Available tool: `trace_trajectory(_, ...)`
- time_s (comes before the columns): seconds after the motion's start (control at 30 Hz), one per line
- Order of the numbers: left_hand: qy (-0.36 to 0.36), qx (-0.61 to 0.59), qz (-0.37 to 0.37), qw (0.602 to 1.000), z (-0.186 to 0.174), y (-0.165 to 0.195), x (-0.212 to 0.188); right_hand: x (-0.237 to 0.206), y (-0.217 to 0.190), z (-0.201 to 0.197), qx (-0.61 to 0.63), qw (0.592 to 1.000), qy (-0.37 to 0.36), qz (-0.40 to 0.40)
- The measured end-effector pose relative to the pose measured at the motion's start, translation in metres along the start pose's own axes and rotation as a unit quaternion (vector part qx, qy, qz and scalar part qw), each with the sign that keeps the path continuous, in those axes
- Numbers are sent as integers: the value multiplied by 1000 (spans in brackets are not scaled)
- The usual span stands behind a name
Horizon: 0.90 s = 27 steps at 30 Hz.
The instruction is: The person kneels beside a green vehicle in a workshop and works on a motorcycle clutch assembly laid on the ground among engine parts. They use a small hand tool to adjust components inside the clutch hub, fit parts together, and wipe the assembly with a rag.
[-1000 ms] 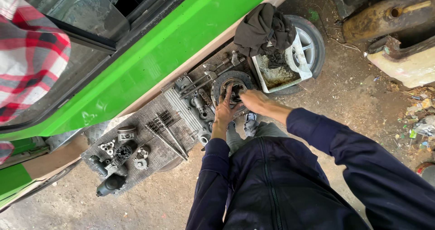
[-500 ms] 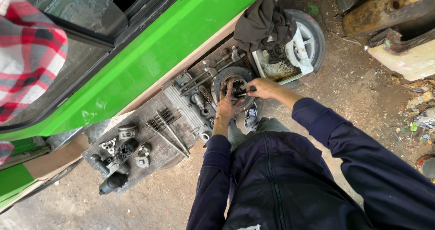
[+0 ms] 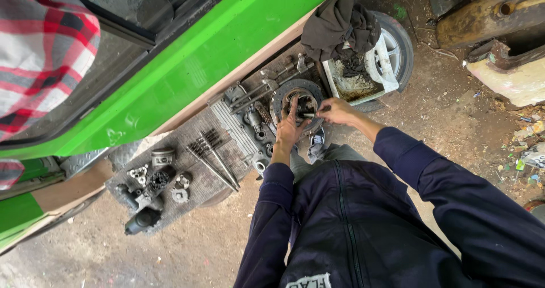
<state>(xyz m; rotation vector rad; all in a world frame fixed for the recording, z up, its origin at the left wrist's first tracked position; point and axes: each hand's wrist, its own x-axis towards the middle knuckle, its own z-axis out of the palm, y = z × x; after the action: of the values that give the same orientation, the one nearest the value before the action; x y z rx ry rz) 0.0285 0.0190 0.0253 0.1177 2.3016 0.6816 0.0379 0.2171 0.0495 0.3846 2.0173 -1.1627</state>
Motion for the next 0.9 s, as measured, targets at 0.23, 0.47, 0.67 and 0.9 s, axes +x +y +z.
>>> trace_trajectory(0.23, 127, 29, 138, 982, 10, -6, 4, -7, 12, 23, -432, 876, 91, -194)
trace_trajectory(0.47, 64, -13, 89, 994, 13, -2, -3, -7, 17, 14, 153, 981, 19, 122)
trace_trajectory(0.67, 70, -5, 104, 992, 17, -7, 0, -18, 17, 16, 62, 996, 24, 62)
trace_trajectory(0.9, 39, -20, 82, 996, 23, -7, 10, -9, 8, -2, -208, 978, -25, -17)
